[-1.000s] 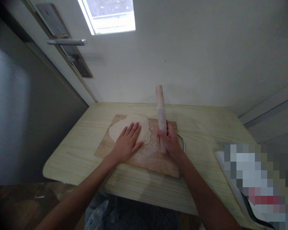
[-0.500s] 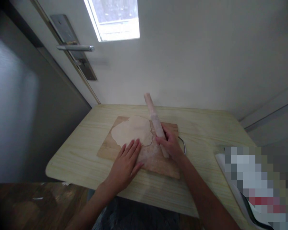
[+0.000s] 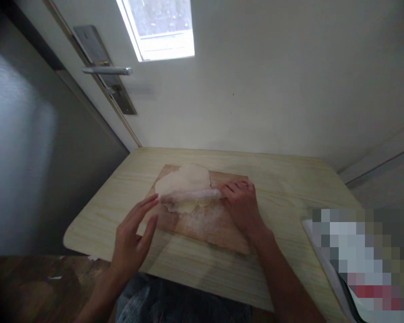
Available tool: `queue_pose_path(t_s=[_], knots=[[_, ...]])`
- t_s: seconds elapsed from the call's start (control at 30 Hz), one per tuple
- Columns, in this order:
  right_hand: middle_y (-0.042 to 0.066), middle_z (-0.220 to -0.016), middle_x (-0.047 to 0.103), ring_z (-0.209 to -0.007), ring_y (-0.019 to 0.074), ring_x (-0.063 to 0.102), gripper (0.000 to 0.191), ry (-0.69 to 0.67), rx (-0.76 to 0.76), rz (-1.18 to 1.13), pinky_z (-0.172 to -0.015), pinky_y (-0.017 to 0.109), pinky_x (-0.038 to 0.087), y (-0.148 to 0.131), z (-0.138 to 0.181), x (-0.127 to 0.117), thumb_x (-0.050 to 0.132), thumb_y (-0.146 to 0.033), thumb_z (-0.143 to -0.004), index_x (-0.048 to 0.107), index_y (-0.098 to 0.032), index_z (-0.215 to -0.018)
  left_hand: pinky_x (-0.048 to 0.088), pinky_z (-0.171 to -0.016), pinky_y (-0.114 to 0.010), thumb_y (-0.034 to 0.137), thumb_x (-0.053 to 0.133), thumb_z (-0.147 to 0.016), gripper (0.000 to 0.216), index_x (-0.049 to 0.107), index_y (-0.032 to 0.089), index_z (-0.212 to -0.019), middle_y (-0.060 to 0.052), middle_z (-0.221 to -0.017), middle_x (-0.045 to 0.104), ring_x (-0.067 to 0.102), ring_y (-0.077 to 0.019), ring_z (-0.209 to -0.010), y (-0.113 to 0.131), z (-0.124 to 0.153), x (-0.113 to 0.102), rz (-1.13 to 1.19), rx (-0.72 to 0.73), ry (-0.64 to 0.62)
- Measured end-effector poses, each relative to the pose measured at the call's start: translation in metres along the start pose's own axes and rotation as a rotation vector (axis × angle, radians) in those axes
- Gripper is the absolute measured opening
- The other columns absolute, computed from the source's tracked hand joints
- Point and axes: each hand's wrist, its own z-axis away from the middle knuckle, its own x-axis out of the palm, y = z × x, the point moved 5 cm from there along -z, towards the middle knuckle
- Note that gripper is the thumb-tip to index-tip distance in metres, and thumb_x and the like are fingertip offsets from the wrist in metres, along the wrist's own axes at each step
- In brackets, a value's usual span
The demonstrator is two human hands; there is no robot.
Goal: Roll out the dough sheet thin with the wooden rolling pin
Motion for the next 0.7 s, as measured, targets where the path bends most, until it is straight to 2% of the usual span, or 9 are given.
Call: queue_pose_path(t_s=[0.03, 0.1, 0.23, 0.37, 0.47, 0.57, 0.63, 0.7], knots=[[0.006, -0.091, 0.065, -0.089, 0.0220, 0.054, 0.026, 0.004, -0.018, 0.011, -0.088, 0.043, 0.029, -0.002, 0.000, 0.001, 0.044, -0.013, -0.078, 0.061, -0.022, -0.094, 0.042, -0.090, -0.038, 0.023, 0.041, -0.083, 0.024, 0.053, 0.021, -0.104, -0.007, -0.113, 0.056, 0.050, -0.0191, -0.108, -0.002, -0.007, -0.004, 0.017, -0.017, 0.034], [0.004, -0.092, 0.064, -0.090, 0.0214, 0.053, 0.028, 0.016, -0.047, 0.016, -0.093, 0.046, 0.023, -0.005, 0.001, 0.003, 0.045, -0.013, -0.078, 0.060, -0.025, -0.099, 0.042, -0.090, -0.038, 0.025, 0.041, -0.082, 0.023, 0.054, 0.020, -0.101, -0.007, -0.111, 0.057, 0.051, -0.0195, -0.106, -0.005, -0.020, 0.000, 0.014, -0.024, 0.014], [0.002, -0.096, 0.063, -0.092, 0.0212, 0.052, 0.028, 0.009, -0.080, 0.000, -0.097, 0.052, 0.013, -0.009, 0.000, 0.005, 0.047, -0.015, -0.079, 0.058, -0.029, -0.100, 0.038, -0.094, -0.041, 0.027, 0.038, -0.083, 0.031, 0.052, 0.013, -0.108, -0.013, -0.118, 0.052, 0.047, -0.0223, -0.110, -0.008, -0.036, 0.032, -0.118, 0.021, -0.198], [0.002, -0.097, 0.062, -0.094, 0.0219, 0.051, 0.023, -0.070, -0.135, -0.018, -0.095, 0.050, 0.020, -0.013, -0.019, 0.011, 0.052, -0.018, -0.078, 0.060, -0.028, -0.097, 0.032, -0.097, -0.044, 0.027, 0.031, -0.087, 0.038, 0.047, 0.009, -0.116, -0.016, -0.126, 0.045, 0.039, -0.0243, -0.118, -0.016, -0.036, 0.056, -0.293, 0.028, -0.340], [0.004, -0.099, 0.061, -0.095, 0.0228, 0.051, 0.023, -0.167, -0.191, -0.084, -0.090, 0.046, 0.029, -0.013, -0.044, 0.017, 0.059, -0.025, -0.074, 0.061, -0.025, -0.097, 0.031, -0.097, -0.044, 0.028, 0.026, -0.089, 0.041, 0.043, 0.008, -0.120, -0.018, -0.128, 0.042, 0.036, -0.0249, -0.121, -0.026, -0.036, 0.058, -0.359, -0.018, -0.339], [0.006, -0.107, 0.058, -0.099, 0.0229, 0.050, 0.039, -0.279, -0.263, -0.208, -0.085, 0.039, 0.036, -0.014, -0.073, 0.026, 0.065, -0.035, -0.068, 0.058, -0.024, -0.104, 0.032, -0.096, -0.045, 0.030, 0.025, -0.089, 0.044, 0.041, 0.007, -0.122, -0.020, -0.128, 0.041, 0.035, -0.0264, -0.121, -0.035, -0.038, 0.056, -0.393, -0.072, -0.324], [0.005, -0.113, 0.056, -0.103, 0.0208, 0.050, 0.044, -0.310, -0.252, -0.266, -0.086, 0.035, 0.038, -0.012, -0.093, 0.030, 0.062, -0.040, -0.069, 0.055, -0.024, -0.110, 0.031, -0.095, -0.046, 0.030, 0.024, -0.089, 0.044, 0.040, 0.008, -0.123, -0.020, -0.128, 0.041, 0.035, -0.0271, -0.121, -0.037, -0.039, 0.056, -0.405, -0.088, -0.336], [0.006, -0.116, 0.055, -0.105, 0.0184, 0.049, 0.041, -0.300, -0.182, -0.273, -0.088, 0.033, 0.038, -0.010, -0.112, 0.035, 0.051, -0.041, -0.078, 0.052, -0.022, -0.113, 0.031, -0.095, -0.047, 0.030, 0.023, -0.089, 0.043, 0.040, 0.010, -0.124, -0.019, -0.129, 0.041, 0.034, -0.0283, -0.121, -0.035, -0.039, 0.057, -0.419, -0.090, -0.348]])
